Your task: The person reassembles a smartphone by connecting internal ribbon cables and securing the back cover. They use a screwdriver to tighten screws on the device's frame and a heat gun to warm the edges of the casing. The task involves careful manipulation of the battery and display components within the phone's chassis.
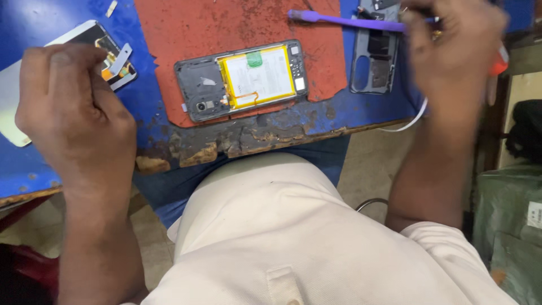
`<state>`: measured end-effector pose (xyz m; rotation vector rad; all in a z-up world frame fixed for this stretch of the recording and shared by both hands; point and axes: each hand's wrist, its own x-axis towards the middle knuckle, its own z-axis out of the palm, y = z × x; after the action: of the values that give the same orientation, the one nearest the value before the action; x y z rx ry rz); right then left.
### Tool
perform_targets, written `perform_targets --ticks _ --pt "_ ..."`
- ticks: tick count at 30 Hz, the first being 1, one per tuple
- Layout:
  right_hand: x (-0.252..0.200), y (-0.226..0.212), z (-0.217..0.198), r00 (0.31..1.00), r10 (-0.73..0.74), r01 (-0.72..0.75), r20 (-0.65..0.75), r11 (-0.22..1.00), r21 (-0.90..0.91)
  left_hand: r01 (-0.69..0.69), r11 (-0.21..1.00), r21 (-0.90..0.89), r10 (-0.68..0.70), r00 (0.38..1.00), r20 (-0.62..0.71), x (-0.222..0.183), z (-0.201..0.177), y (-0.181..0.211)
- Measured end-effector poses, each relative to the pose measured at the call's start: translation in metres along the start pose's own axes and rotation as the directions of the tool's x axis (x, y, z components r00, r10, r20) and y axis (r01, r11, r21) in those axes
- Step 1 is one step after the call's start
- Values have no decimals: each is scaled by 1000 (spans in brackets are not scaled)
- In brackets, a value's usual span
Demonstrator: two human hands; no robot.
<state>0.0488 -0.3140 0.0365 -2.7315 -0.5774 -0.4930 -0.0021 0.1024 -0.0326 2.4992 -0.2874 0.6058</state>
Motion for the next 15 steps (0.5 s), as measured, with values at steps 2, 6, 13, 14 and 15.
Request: perform_targets --ticks 2,6,13,14,15 --pt "-5 24 -12 994 -56 79 92 959 -271 -35 999 -37 33 999 -42 3 -2 0" --pt "-18 60 -3 983 -34 90 179 946 -312 -38 989 -143 26 996 -84 17 -8 8" --pt "-18 98 45 679 734 -458 -22 447 768 -142 970 -197 96 969 -227 40 -8 3" --pt "-13 90 50 743 667 -425 -54 533 732 -132 973 -192 84 967 -240 46 1 -5" --pt "-7 76 59 801 593 -383 -81 613 691 -122 975 -186 72 965 -253 50 11 -13"
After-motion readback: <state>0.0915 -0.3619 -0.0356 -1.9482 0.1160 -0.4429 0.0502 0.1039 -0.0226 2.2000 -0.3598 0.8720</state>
